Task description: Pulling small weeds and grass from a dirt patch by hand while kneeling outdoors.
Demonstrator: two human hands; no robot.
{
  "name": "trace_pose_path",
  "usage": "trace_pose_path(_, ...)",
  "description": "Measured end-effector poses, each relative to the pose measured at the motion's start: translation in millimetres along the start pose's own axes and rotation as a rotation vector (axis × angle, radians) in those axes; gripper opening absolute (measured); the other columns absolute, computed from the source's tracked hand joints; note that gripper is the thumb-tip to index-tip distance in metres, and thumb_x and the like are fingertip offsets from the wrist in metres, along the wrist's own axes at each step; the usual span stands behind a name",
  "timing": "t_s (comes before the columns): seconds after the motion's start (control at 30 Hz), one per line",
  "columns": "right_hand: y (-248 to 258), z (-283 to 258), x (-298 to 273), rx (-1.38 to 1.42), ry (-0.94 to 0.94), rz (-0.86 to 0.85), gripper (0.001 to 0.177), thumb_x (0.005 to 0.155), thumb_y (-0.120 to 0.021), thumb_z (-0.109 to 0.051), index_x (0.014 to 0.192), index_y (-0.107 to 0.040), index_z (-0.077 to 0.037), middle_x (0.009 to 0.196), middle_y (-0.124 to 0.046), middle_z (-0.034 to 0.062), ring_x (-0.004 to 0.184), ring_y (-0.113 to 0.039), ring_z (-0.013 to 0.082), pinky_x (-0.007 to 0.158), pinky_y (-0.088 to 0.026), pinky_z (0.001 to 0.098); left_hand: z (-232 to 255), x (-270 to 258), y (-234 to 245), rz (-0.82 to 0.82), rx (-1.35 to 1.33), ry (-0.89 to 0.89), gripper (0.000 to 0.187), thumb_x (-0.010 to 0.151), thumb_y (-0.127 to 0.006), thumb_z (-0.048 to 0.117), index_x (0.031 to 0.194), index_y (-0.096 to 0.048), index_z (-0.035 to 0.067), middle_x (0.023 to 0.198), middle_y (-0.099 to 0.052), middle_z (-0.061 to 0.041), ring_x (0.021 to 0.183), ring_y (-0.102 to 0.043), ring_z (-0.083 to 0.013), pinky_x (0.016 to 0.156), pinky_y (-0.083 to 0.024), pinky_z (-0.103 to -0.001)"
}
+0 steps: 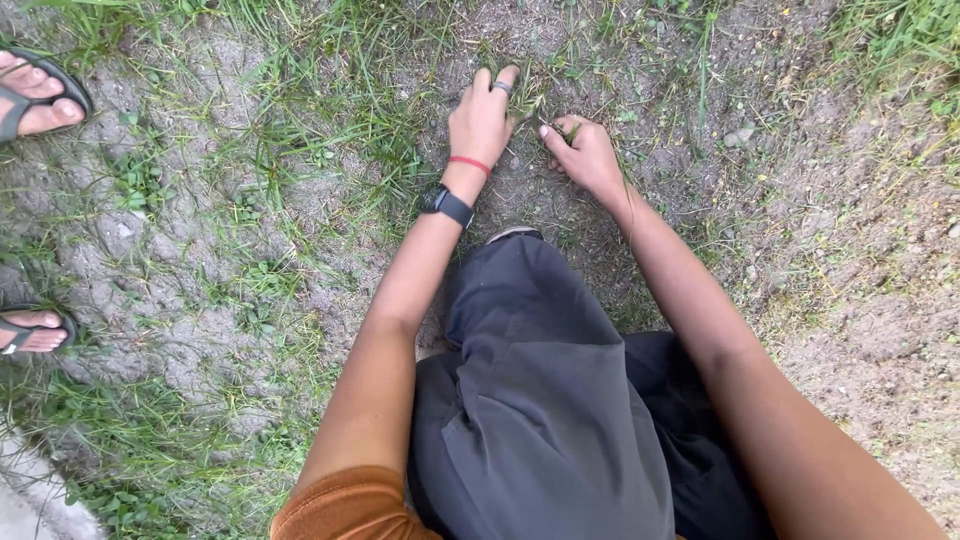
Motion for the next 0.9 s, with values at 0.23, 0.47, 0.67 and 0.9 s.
trace_pose_path(0.23,-3.4,16.1,3.7,0.004,0.010,0.029,0.023,0.100,-0.064,-0.023,0.097,-0.069,-0.001,0.055,-0.063,0.0081,0.050,-0.067,0.0184,0.053,-0.054,0.0285,14.9,-6.6,-13.0,0.052,0.153,-0.158,0.020,0.088,-0.058,0.009,0.106,-0.059,0.018,0.090,-0.056,-0.001,0.087,-0.068,-0.0268,0.066,-0.062,-0.043)
trace_pose_path(0.47,-7.5,-40.4,-21.0,-0.455,0.096,-0.189,0.020,0.098,-0.058,-0.012,0.101,-0.075,0.000,0.084,-0.068,0.0158,0.082,-0.070,0.0314,0.075,-0.056,0.0423,37.2,-91.4,-56.6,-0.151,0.052,-0.332,0.020,0.073,-0.067,0.018,0.090,-0.070,0.009,0.094,-0.059,-0.007,0.091,-0.067,-0.0289,0.073,-0.061,-0.040)
trace_pose_path(0.67,36.9,-79.0,-20.7,-0.657,0.080,-0.226,0.010,0.093,-0.066,-0.002,0.098,-0.074,-0.001,0.082,-0.068,0.0165,0.083,-0.072,0.0331,0.077,-0.059,0.0415,10.4,-51.2,-24.8,-0.099,-0.486,0.194,0.041,0.094,-0.058,0.011,0.131,-0.050,-0.005,0.135,-0.047,-0.033,0.127,-0.051,-0.0481,0.106,-0.048,-0.053)
trace_pose_path(0.9,47.1,-121.6,-10.6,-0.779,-0.136,-0.393,0.085,0.074,-0.074,-0.027,0.149,-0.034,-0.018,0.139,-0.031,0.0178,0.126,-0.034,0.0372,0.097,-0.042,0.0604,51.5,-33.8,23.3,-0.533,-0.429,0.124,0.085,0.084,-0.067,0.034,0.154,-0.020,0.023,0.147,-0.033,-0.023,0.112,-0.059,-0.0382,0.098,-0.051,-0.050)
Point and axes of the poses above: each hand's wrist, its own x-axis towards the middle knuckle, its own y-axis out of the back of the hand, z = x × y, the point moved 7 cm from there along x, towards the middle knuckle
